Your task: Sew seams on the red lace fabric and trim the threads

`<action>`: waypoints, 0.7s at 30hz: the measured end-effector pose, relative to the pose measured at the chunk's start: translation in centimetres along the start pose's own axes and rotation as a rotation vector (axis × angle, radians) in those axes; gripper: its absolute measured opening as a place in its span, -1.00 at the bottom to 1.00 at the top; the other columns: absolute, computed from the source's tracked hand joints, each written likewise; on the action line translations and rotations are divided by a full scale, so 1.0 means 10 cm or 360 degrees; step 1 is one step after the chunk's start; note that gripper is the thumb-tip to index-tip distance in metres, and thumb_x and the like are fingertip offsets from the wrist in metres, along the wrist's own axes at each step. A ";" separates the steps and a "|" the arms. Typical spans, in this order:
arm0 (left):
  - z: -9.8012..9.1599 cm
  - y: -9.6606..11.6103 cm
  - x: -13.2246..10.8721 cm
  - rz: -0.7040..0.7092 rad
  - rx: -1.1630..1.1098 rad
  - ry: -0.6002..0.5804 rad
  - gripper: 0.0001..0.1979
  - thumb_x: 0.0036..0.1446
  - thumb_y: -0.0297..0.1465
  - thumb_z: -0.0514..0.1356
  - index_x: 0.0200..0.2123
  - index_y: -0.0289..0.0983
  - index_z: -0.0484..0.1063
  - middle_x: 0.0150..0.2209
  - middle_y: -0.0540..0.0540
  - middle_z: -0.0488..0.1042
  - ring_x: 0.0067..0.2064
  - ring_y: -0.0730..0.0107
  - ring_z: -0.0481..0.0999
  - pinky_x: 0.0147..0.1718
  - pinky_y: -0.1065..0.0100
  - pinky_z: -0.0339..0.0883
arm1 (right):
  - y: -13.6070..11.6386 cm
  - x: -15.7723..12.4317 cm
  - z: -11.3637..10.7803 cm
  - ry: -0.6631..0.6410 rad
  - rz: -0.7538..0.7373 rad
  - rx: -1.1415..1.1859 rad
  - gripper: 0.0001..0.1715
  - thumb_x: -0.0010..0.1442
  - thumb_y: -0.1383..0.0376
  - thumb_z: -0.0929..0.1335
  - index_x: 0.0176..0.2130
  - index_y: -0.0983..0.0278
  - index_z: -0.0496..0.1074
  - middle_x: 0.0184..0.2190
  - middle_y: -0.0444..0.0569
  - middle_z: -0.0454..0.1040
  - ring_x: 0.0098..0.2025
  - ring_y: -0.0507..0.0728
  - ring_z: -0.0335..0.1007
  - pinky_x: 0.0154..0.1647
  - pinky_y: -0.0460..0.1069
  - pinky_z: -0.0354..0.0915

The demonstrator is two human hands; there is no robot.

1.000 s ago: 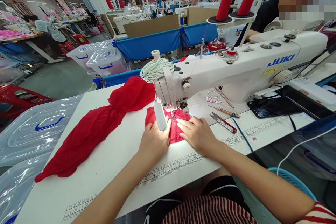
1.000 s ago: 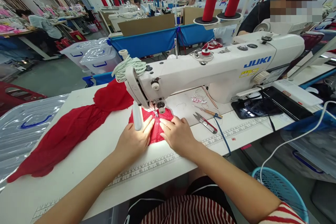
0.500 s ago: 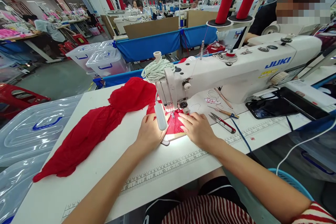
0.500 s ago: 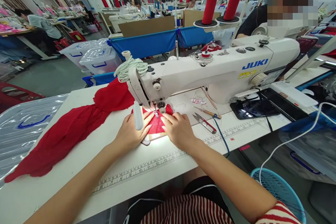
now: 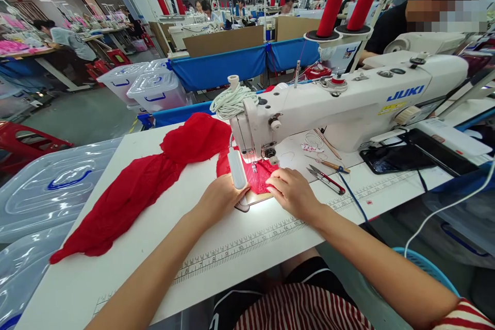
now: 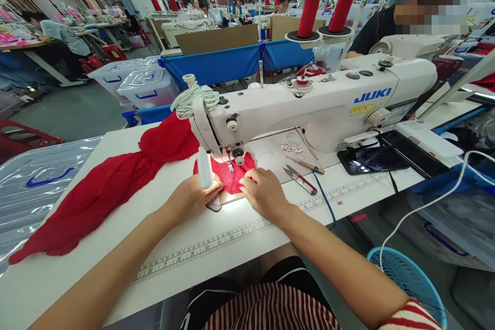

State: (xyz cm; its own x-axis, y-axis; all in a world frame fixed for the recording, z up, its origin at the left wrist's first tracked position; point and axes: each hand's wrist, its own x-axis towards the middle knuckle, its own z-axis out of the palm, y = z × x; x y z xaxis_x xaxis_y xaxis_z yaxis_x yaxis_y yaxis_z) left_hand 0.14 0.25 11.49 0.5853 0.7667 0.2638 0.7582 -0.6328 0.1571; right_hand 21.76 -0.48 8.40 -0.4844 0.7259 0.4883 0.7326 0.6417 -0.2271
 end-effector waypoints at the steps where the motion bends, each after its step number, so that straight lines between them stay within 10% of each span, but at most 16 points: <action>1: -0.01 0.00 0.00 0.0025 0.0011 -0.0034 -0.66 0.24 -0.38 -0.06 -0.57 -0.23 0.30 -0.60 0.01 0.21 -0.56 0.42 0.18 -0.60 0.35 -0.05 | 0.00 0.00 0.00 -0.0008 -0.0013 -0.0003 -0.77 0.27 0.34 0.22 -0.34 0.28 0.44 -0.33 -0.01 0.45 -0.31 0.09 0.29 -0.29 0.00 0.12; 21: 0.09 -0.05 -0.02 -0.0082 0.0082 -0.0026 -0.78 0.21 -0.39 -0.01 -0.42 -0.26 0.37 -0.42 -0.11 0.40 -0.35 0.24 0.41 -0.40 0.27 0.30 | 0.00 -0.01 0.02 -0.0070 0.0000 0.0004 -0.76 0.26 0.35 0.24 -0.38 0.27 0.45 -0.33 -0.04 0.44 -0.29 0.07 0.27 -0.27 -0.01 0.09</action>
State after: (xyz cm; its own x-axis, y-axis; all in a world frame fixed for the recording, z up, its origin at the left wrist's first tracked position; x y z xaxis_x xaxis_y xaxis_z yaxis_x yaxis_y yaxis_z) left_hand -0.06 0.52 10.54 0.5496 0.7999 0.2410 0.8009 -0.5866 0.1205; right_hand 21.74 -0.45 8.21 -0.5050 0.7361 0.4506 0.7313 0.6422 -0.2295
